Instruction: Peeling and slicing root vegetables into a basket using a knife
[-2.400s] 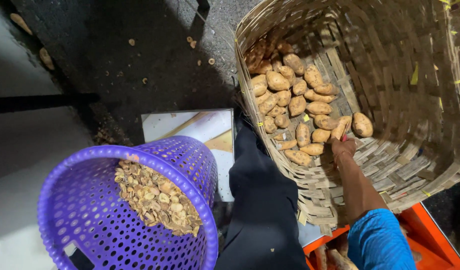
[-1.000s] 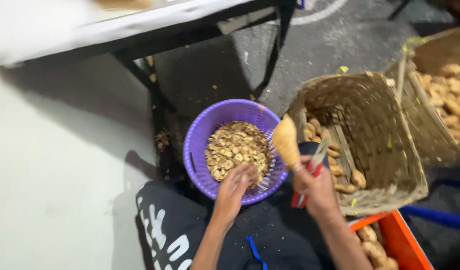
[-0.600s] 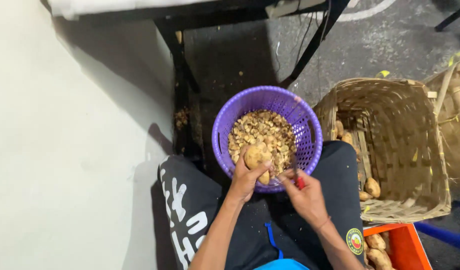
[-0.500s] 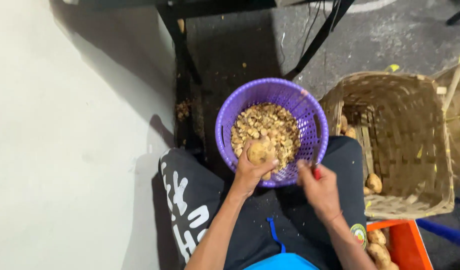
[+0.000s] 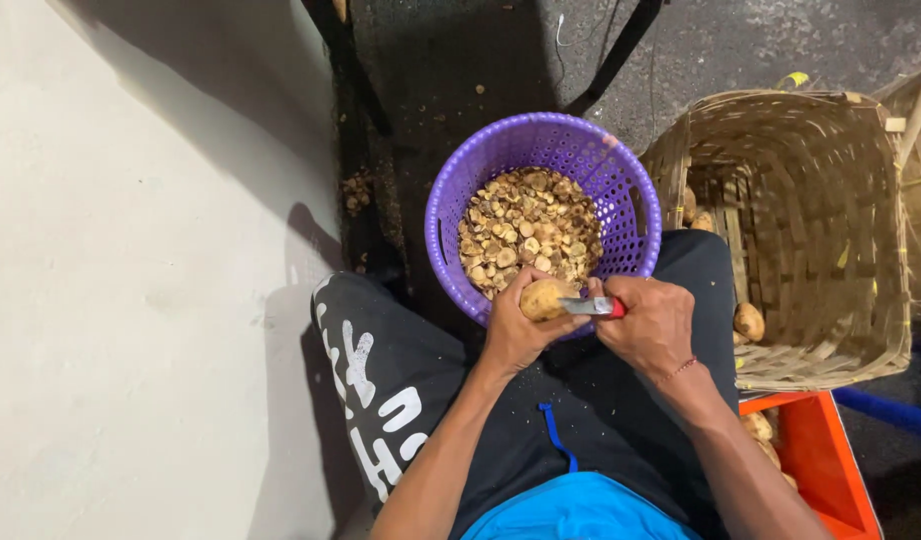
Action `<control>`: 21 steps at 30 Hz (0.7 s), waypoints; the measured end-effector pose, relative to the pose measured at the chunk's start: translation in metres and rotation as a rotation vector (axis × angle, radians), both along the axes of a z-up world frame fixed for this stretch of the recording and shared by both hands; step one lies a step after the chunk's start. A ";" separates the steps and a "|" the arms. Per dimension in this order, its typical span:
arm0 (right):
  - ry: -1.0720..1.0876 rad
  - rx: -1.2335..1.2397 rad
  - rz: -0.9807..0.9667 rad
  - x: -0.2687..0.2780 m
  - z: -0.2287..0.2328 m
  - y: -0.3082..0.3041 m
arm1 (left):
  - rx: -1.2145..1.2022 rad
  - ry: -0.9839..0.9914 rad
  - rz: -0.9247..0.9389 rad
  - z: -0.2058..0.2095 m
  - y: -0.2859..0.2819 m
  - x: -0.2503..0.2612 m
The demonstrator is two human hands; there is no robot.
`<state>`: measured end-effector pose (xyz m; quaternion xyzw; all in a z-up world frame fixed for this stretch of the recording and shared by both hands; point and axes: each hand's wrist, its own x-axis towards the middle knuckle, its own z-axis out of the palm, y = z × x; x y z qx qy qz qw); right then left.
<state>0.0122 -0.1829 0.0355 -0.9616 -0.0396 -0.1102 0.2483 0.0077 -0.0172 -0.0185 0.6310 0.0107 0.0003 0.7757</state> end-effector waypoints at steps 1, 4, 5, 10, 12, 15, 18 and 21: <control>0.001 0.000 -0.003 0.000 -0.002 -0.001 | 0.000 0.001 -0.003 0.002 0.001 -0.001; -0.119 -0.076 0.055 0.002 -0.007 -0.001 | -0.025 -0.025 -0.024 0.010 0.005 -0.002; -0.135 -0.077 0.086 0.002 -0.006 -0.002 | -0.035 -0.028 -0.031 0.013 0.006 -0.003; -0.189 -0.127 0.135 0.004 -0.029 -0.012 | -0.059 -0.043 -0.066 0.012 0.007 -0.005; -0.180 -0.114 0.161 0.004 -0.034 -0.016 | -0.071 -0.034 -0.131 0.007 0.007 -0.009; -0.135 -0.121 0.120 0.000 -0.027 -0.016 | 0.004 -0.078 -0.110 0.014 0.007 -0.013; -0.053 -0.223 0.086 0.010 -0.031 -0.042 | -0.053 -0.078 -0.171 0.021 0.012 -0.021; 0.002 0.021 -0.108 0.005 -0.050 -0.069 | 0.021 -0.114 -0.118 0.025 0.008 -0.026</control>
